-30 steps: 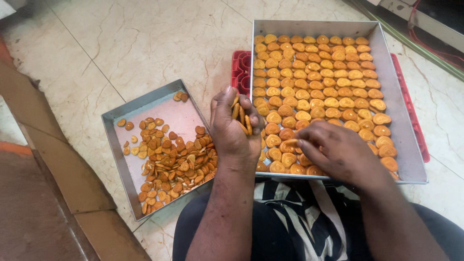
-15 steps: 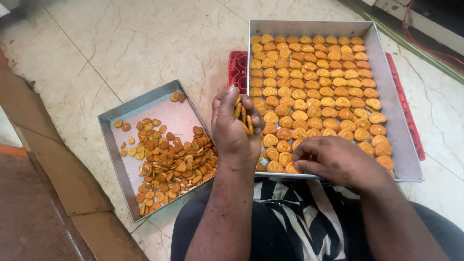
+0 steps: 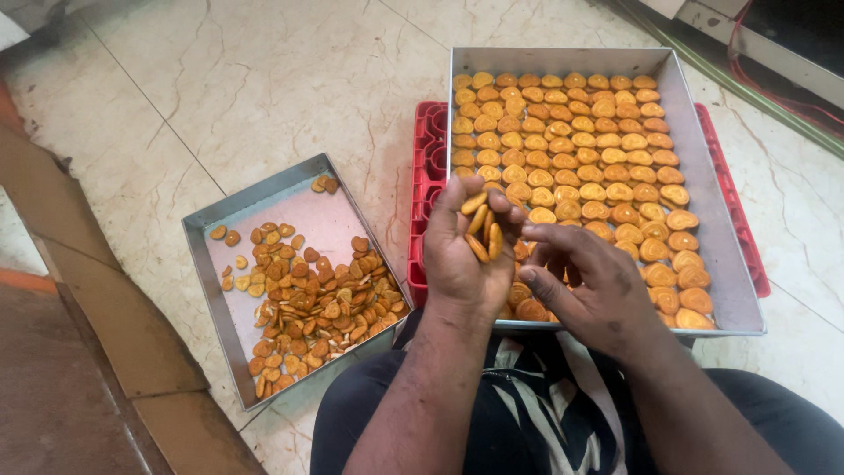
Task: The person sorts cookies from one tray to another by hand, moving them one at a time while seated.
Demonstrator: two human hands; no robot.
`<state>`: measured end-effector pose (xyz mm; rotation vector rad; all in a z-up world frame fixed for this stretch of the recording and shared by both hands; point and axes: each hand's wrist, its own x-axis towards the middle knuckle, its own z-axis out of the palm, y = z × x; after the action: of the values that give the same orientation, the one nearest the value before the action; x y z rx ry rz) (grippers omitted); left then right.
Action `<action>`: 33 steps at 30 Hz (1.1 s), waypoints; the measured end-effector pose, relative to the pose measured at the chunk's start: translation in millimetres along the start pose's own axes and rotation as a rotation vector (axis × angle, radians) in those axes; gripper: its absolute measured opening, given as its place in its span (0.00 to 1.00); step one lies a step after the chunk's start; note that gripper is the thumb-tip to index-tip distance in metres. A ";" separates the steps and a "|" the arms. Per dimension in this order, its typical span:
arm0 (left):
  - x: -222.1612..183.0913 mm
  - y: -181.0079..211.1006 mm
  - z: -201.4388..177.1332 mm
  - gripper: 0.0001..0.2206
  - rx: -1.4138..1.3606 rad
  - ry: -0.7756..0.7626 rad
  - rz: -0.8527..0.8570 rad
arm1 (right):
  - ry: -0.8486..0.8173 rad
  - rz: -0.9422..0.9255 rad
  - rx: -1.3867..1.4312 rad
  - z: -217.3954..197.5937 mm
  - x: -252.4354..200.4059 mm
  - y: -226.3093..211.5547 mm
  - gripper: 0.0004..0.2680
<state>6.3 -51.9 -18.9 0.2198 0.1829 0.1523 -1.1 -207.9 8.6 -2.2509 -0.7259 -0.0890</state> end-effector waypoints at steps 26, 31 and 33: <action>-9.4 -3.2 9.6 0.08 0.286 -0.001 -0.036 | -0.292 0.298 -0.043 -45.4 -16.0 37.7 0.18; -10.6 -1.9 9.9 0.07 0.293 -0.015 -0.033 | -0.535 0.411 -0.190 -44.7 -5.0 34.9 0.12; -10.0 -1.4 9.6 0.07 0.267 -0.054 -0.021 | -0.531 0.380 -0.173 -44.7 -4.0 36.5 0.12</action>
<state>-1.4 -56.8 -8.3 0.4872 0.1516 0.1006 21.6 -260.6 15.7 -2.5658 -0.5523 0.6740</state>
